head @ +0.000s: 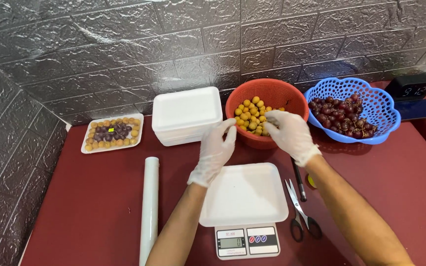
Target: Arranging and weighing small yellow fruits by transferring them from a basket to a tray on a digital scale.
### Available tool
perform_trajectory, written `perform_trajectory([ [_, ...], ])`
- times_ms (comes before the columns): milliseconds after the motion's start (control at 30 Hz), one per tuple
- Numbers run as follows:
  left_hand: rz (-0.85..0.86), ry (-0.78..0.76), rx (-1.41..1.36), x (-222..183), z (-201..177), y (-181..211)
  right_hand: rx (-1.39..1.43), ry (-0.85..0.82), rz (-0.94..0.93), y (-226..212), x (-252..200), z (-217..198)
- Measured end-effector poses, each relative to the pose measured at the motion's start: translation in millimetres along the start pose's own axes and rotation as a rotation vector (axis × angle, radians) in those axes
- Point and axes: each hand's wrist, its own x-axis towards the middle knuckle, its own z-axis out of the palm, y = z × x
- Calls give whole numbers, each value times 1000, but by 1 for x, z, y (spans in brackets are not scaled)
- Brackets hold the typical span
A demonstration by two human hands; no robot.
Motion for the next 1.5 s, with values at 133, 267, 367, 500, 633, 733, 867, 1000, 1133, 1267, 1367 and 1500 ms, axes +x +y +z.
perform_trajectory([
  [133,56,-49,123,39,34,-31,-170,-82,-56,10,46,34],
  [267,86,-85,477,70,63,-61,-227,-251,-36,-2,70,53],
  [367,68,-126,624,80,71,-68,-249,-349,-57,-5,82,66],
  [500,11,-207,684,81,64,-51,-225,-427,-27,-6,89,66],
  [633,-122,-365,715,89,56,-28,-187,-448,-30,5,100,81],
  [733,-234,-499,736,94,57,-21,-173,-468,-28,9,102,83],
  [867,-298,-578,774,94,54,-6,-223,-479,-37,14,105,85],
  [1000,-318,-600,793,94,53,-1,-184,-493,-37,10,101,78],
  [1133,-301,-597,771,91,46,10,-92,-467,-21,21,105,83],
  [1267,-278,-571,751,88,44,19,98,-395,18,18,100,75],
  [1367,-233,-520,729,92,59,-10,201,-368,75,10,91,63],
  [1500,-173,-417,647,94,77,-48,328,-328,119,-1,78,50],
])
